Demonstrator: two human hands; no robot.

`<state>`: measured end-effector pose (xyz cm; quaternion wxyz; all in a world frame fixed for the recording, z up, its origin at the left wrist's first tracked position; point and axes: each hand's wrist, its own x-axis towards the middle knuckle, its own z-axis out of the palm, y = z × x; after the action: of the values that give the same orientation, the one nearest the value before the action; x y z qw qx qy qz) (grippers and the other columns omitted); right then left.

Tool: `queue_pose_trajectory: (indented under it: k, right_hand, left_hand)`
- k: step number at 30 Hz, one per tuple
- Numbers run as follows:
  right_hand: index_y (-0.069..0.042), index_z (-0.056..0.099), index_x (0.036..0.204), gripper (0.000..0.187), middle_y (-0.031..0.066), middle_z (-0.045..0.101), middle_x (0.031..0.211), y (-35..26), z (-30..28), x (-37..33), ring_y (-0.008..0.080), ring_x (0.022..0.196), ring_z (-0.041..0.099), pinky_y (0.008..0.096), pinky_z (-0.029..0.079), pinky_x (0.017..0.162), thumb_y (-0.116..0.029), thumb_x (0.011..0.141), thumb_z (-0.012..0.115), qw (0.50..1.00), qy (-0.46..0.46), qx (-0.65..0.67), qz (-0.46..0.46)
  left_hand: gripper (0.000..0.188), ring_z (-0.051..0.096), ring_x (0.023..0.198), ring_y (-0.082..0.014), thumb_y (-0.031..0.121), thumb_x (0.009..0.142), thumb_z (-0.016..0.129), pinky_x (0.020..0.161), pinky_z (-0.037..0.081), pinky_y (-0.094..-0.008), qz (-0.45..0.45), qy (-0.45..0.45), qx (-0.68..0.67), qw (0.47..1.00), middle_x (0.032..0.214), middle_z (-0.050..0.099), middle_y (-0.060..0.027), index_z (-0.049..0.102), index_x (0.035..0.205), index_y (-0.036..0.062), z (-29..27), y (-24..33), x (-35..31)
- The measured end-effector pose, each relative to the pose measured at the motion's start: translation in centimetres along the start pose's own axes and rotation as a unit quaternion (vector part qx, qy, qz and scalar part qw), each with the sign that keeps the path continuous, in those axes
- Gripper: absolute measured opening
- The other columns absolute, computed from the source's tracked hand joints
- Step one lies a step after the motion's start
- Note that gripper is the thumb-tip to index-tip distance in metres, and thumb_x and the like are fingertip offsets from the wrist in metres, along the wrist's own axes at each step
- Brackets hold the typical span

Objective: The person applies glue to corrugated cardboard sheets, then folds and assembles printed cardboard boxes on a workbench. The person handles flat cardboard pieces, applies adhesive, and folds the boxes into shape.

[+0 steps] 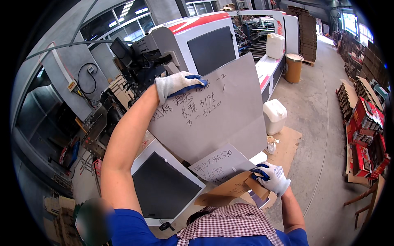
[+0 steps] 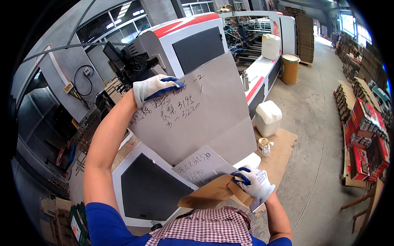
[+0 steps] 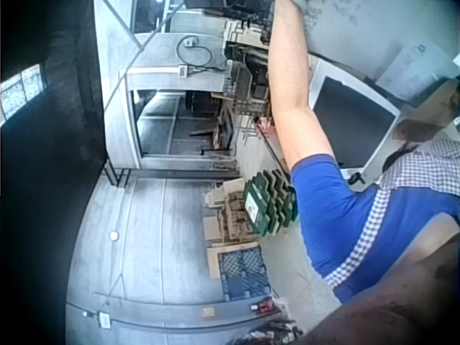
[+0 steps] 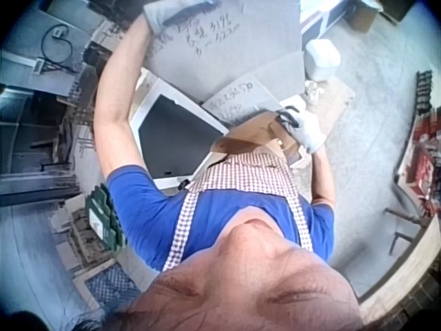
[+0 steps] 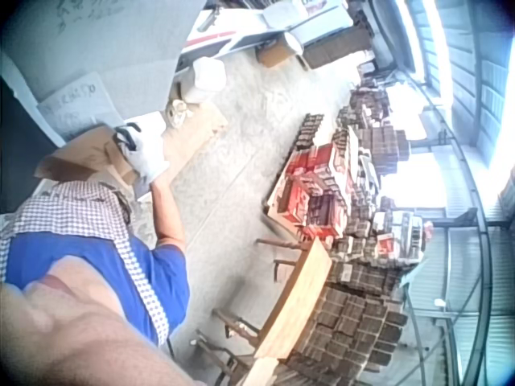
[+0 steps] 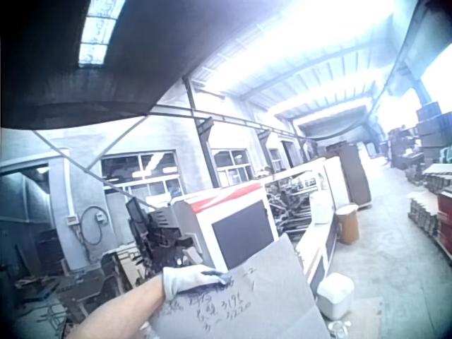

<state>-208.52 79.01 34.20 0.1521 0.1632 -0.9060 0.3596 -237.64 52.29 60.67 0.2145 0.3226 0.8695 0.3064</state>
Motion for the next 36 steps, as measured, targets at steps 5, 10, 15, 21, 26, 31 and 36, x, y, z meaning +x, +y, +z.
queue_pose_trajectory:
  k: [5, 10, 15, 21, 26, 31, 36]
  right_hand:
    - [-0.008, 0.071, 0.098, 0.017, 0.0094, 0.067, 0.098, 0.3, 0.1, 0.0, 0.0291, 0.082, 0.067, 0.037, 0.054, 0.072, -0.019, 0.084, 0.072, 1.0, 0.002, -0.007, 0.005]
    - [-0.009, 0.071, 0.099, 0.017, 0.0088, 0.067, 0.099, 0.4, 0.3, 0.0, 0.0288, 0.082, 0.067, 0.0367, 0.054, 0.072, -0.018, 0.083, 0.072, 1.0, 0.004, -0.01, 0.006]
    - [-0.012, 0.072, 0.101, 0.021, 0.0074, 0.067, 0.099, 0.4, 0.3, 0.0, 0.0277, 0.083, 0.067, 0.0358, 0.054, 0.073, -0.016, 0.08, 0.072, 1.0, 0.008, -0.025, -0.002]
    - [-0.013, 0.072, 0.101, 0.024, 0.0067, 0.067, 0.099, 0.8, 0.7, -0.1, 0.0275, 0.084, 0.067, 0.0359, 0.054, 0.073, -0.014, 0.077, 0.071, 0.999, 0.001, -0.039, 0.02]
    - [-0.013, 0.072, 0.101, 0.024, 0.0071, 0.067, 0.098, 1.2, 0.7, -0.2, 0.028, 0.082, 0.067, 0.0362, 0.055, 0.072, -0.015, 0.077, 0.072, 0.999, 0.012, -0.03, 0.021]
    - [-0.013, 0.073, 0.1, 0.023, 0.0072, 0.068, 0.098, 1.7, 1.2, -0.1, 0.0282, 0.081, 0.068, 0.0363, 0.055, 0.072, -0.016, 0.077, 0.072, 1.0, 0.014, -0.023, 0.016]
    - [-0.014, 0.073, 0.1, 0.022, 0.0066, 0.069, 0.097, 1.8, 1.7, 0.2, 0.0282, 0.081, 0.068, 0.0362, 0.055, 0.071, -0.018, 0.079, 0.072, 0.999, 0.019, -0.011, 0.03]
  left_hand:
    - [0.036, 0.063, 0.08, -0.0052, 0.032, 0.097, 0.062, 0.073, 0.053, -0.0214, 0.014, 0.026, -0.002, 1.0, 0.096, 0.069, -0.0015, 0.068, 0.117, 0.0024, 0.2, 0.2, 0.5]
    - [0.035, 0.062, 0.082, -0.0048, 0.031, 0.097, 0.062, 0.074, 0.053, -0.0216, 0.05, 0.044, 0.011, 0.998, 0.096, 0.068, -0.0015, 0.068, 0.115, 0.0016, -0.2, 0.1, 0.7]
    - [0.028, 0.063, 0.086, -0.0055, 0.023, 0.101, 0.055, 0.079, 0.053, -0.0221, 0.043, 0.047, 0.032, 0.997, 0.104, 0.067, -0.003, 0.068, 0.116, 0.0037, 0.1, 1.4, 0.4]
    - [0.026, 0.065, 0.087, -0.0074, 0.016, 0.103, 0.05, 0.08, 0.056, -0.0226, 0.146, 0.034, 0.138, 0.979, 0.106, 0.066, -0.0041, 0.066, 0.122, 0.0085, -0.2, 0.9, 0.6]
    - [0.033, 0.063, 0.089, -0.0064, 0.028, 0.101, 0.055, 0.082, 0.053, -0.0225, 0.098, 0.046, 0.045, 0.993, 0.103, 0.069, -0.004, 0.067, 0.12, 0.0031, -0.4, 0.8, 1.4]
    - [0.037, 0.061, 0.095, -0.0085, 0.031, 0.1, 0.057, 0.086, 0.05, -0.0239, 0.162, 0.09, 0.121, 0.975, 0.106, 0.069, -0.0034, 0.066, 0.12, 0.0005, -0.7, 0.7, 2.0]
    - [0.042, 0.06, 0.09, -0.0074, 0.034, 0.1, 0.059, 0.081, 0.05, -0.0222, 0.21, 0.136, 0.078, 0.965, 0.103, 0.069, -0.0035, 0.065, 0.122, -0.0009, -0.5, 2.2, 3.5]
